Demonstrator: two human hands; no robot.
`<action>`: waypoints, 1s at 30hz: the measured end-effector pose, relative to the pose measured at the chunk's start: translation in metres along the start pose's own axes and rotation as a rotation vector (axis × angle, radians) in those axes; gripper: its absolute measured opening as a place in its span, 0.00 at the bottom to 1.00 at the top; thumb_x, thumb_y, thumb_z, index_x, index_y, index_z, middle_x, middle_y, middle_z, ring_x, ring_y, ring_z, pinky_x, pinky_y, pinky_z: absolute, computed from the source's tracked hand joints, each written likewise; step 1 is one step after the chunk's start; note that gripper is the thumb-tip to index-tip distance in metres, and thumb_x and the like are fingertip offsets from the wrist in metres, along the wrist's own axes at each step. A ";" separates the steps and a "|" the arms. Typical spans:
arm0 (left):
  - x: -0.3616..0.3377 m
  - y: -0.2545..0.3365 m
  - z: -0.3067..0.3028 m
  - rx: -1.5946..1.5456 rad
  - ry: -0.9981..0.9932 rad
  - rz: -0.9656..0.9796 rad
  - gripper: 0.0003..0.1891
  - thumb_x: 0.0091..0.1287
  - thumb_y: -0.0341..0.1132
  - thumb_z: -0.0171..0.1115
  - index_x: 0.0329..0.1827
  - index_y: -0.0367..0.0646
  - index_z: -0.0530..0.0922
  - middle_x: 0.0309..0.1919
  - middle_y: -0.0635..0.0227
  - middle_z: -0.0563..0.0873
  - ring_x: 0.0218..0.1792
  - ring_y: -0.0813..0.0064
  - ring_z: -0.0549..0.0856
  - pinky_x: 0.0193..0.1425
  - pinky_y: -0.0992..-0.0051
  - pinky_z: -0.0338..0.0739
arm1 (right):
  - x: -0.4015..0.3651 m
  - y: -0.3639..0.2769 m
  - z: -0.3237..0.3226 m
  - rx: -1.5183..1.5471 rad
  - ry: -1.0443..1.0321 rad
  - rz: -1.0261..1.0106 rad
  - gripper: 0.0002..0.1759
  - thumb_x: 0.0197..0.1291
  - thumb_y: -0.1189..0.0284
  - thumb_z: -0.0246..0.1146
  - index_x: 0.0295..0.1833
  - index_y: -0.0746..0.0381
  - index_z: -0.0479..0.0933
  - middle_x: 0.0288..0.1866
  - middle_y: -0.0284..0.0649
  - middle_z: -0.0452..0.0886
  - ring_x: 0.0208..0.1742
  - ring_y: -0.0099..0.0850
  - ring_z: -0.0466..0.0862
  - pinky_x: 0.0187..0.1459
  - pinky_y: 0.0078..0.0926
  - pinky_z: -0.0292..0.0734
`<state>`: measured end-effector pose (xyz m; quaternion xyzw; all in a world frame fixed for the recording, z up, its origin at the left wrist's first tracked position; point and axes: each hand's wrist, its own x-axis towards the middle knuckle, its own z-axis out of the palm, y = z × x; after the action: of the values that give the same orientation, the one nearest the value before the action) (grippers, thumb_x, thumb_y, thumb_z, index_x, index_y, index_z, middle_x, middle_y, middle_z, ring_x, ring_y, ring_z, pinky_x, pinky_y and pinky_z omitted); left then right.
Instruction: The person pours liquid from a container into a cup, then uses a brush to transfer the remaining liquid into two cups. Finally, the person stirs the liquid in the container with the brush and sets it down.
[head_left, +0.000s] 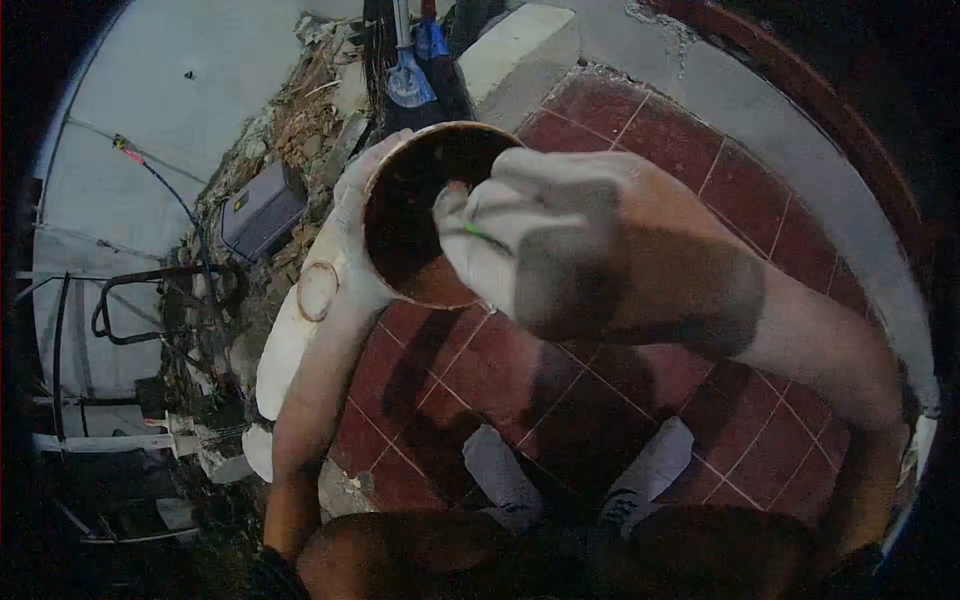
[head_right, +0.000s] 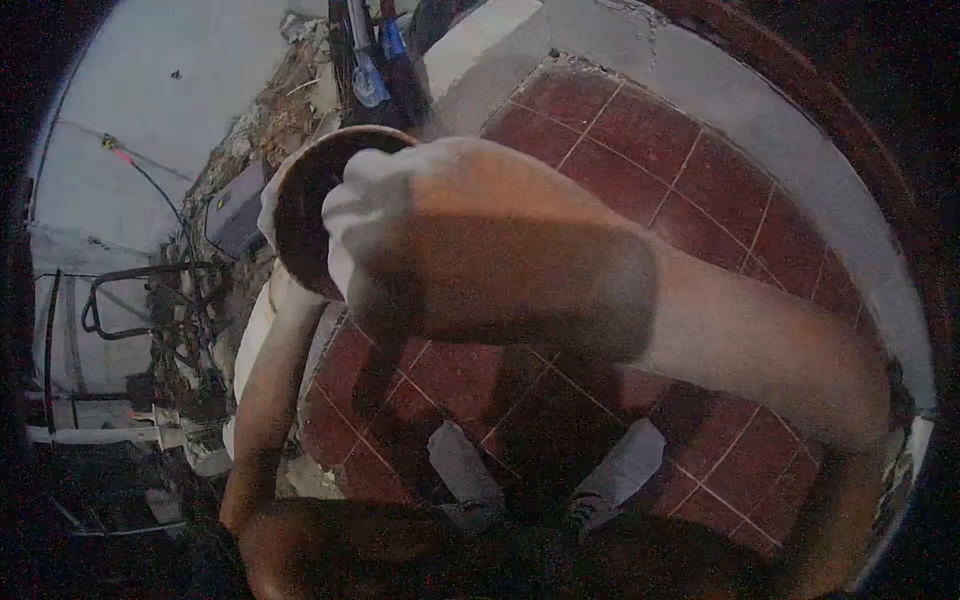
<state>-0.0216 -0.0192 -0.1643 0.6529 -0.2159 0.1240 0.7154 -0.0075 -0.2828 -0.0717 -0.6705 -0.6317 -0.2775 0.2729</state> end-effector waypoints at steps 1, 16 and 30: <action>0.000 -0.008 -0.003 0.000 -0.004 0.000 0.40 0.58 0.41 0.78 0.72 0.40 0.68 0.68 0.56 0.74 0.69 0.62 0.75 0.74 0.60 0.69 | -0.001 0.000 0.005 0.021 0.019 0.010 0.07 0.57 0.69 0.62 0.32 0.61 0.78 0.37 0.38 0.80 0.41 0.35 0.84 0.40 0.33 0.85; -0.006 0.019 0.000 0.408 -0.130 0.002 0.58 0.39 0.46 0.88 0.75 0.37 0.64 0.72 0.57 0.71 0.72 0.63 0.72 0.77 0.61 0.66 | 0.000 -0.005 -0.009 -0.140 -0.203 -0.085 0.16 0.53 0.70 0.66 0.47 0.64 0.83 0.38 0.35 0.81 0.43 0.30 0.82 0.40 0.24 0.87; -0.001 0.021 -0.008 0.601 -0.193 0.234 0.58 0.39 0.46 0.88 0.74 0.39 0.64 0.73 0.53 0.69 0.72 0.57 0.72 0.76 0.58 0.67 | -0.002 -0.003 -0.007 -0.017 -0.088 -0.068 0.12 0.52 0.74 0.67 0.44 0.62 0.84 0.38 0.33 0.80 0.41 0.26 0.82 0.35 0.20 0.86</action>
<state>-0.0304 -0.0084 -0.1469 0.8140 -0.3099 0.2010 0.4483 -0.0104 -0.2887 -0.0680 -0.6624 -0.6632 -0.2620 0.2295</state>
